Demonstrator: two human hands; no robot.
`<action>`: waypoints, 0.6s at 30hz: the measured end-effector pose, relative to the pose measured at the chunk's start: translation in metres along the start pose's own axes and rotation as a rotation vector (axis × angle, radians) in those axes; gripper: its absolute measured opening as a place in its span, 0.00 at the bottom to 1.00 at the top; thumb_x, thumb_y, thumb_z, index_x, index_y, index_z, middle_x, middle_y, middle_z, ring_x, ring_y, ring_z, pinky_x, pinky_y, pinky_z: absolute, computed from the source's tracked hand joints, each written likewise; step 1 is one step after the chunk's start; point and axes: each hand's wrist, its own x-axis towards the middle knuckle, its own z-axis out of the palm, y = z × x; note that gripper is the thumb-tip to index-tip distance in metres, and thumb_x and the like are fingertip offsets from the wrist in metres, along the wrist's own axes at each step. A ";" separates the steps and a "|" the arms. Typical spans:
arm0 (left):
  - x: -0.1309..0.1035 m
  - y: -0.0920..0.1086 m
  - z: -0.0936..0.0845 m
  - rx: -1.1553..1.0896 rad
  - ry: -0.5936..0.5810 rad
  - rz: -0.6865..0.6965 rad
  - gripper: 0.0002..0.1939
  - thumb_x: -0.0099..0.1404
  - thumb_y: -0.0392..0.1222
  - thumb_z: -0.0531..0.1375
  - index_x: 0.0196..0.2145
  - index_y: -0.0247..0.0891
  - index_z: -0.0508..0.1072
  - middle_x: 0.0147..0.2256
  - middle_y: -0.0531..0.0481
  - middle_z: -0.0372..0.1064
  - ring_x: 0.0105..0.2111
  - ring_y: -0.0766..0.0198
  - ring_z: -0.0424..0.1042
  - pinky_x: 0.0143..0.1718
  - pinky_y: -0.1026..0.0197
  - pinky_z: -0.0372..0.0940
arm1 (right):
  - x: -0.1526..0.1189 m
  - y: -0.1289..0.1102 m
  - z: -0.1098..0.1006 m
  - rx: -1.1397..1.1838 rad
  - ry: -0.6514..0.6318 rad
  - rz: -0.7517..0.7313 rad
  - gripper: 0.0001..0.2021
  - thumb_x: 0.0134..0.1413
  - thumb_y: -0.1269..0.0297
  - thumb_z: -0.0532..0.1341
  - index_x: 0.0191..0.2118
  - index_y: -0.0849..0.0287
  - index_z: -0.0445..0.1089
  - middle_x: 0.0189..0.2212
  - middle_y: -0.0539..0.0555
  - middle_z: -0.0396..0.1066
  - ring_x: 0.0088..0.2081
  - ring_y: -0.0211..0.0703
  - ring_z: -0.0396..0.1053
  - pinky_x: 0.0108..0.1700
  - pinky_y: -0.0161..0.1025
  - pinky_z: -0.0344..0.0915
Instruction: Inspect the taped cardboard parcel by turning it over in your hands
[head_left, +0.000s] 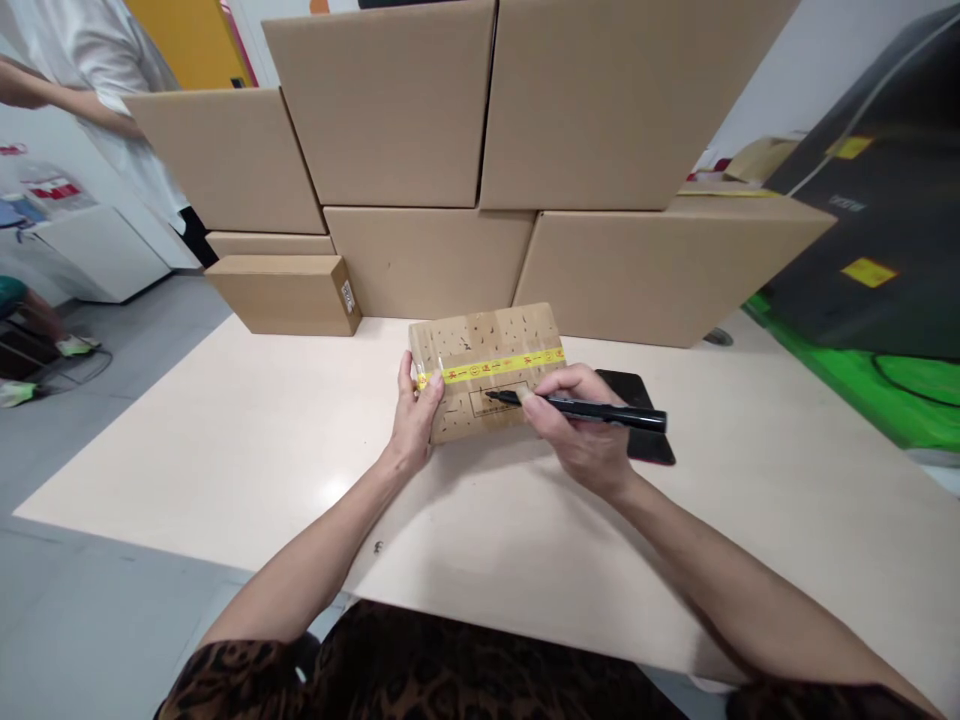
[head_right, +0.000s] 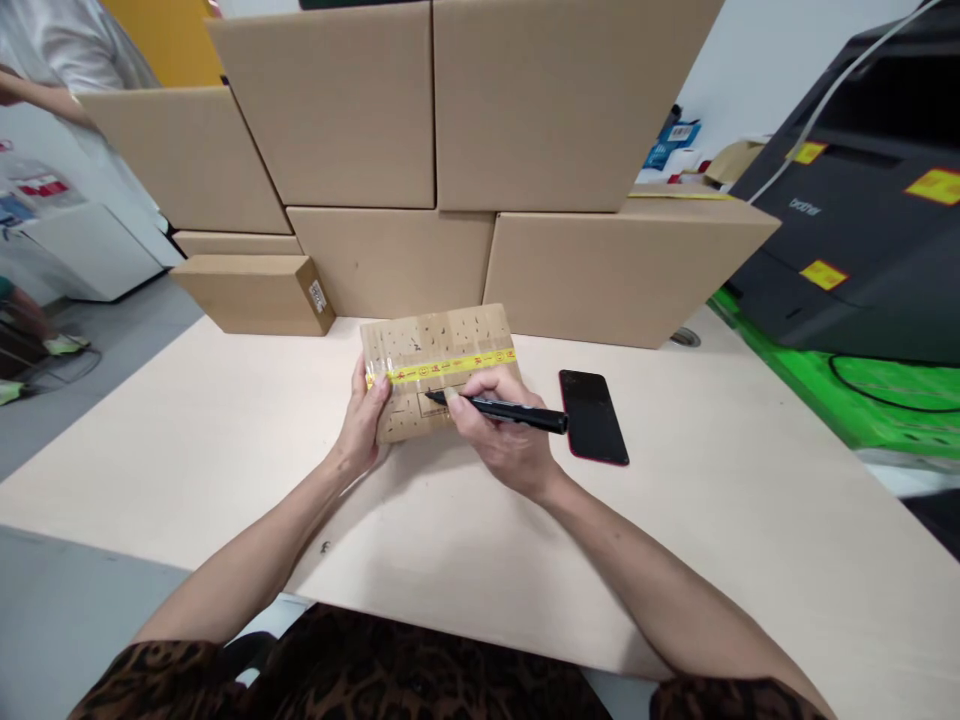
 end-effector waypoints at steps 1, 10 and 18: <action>0.000 -0.001 0.000 0.003 -0.009 0.006 0.63 0.57 0.62 0.79 0.79 0.55 0.49 0.75 0.38 0.61 0.71 0.38 0.67 0.72 0.36 0.64 | 0.001 -0.002 0.002 -0.046 -0.014 -0.032 0.07 0.63 0.69 0.69 0.35 0.52 0.73 0.21 0.40 0.68 0.19 0.32 0.63 0.22 0.32 0.60; 0.000 -0.003 0.001 0.018 -0.049 0.054 0.59 0.60 0.61 0.77 0.78 0.57 0.51 0.75 0.39 0.60 0.72 0.38 0.67 0.74 0.32 0.60 | 0.007 0.002 0.024 -0.156 -0.155 -0.151 0.07 0.65 0.71 0.66 0.35 0.55 0.75 0.27 0.46 0.77 0.26 0.36 0.72 0.31 0.34 0.70; 0.002 -0.009 -0.001 -0.001 -0.035 0.039 0.66 0.58 0.63 0.78 0.80 0.52 0.45 0.77 0.34 0.56 0.75 0.35 0.61 0.75 0.34 0.58 | 0.008 -0.011 -0.002 -0.236 -0.080 -0.088 0.07 0.65 0.69 0.66 0.34 0.53 0.75 0.26 0.44 0.75 0.24 0.34 0.70 0.28 0.32 0.67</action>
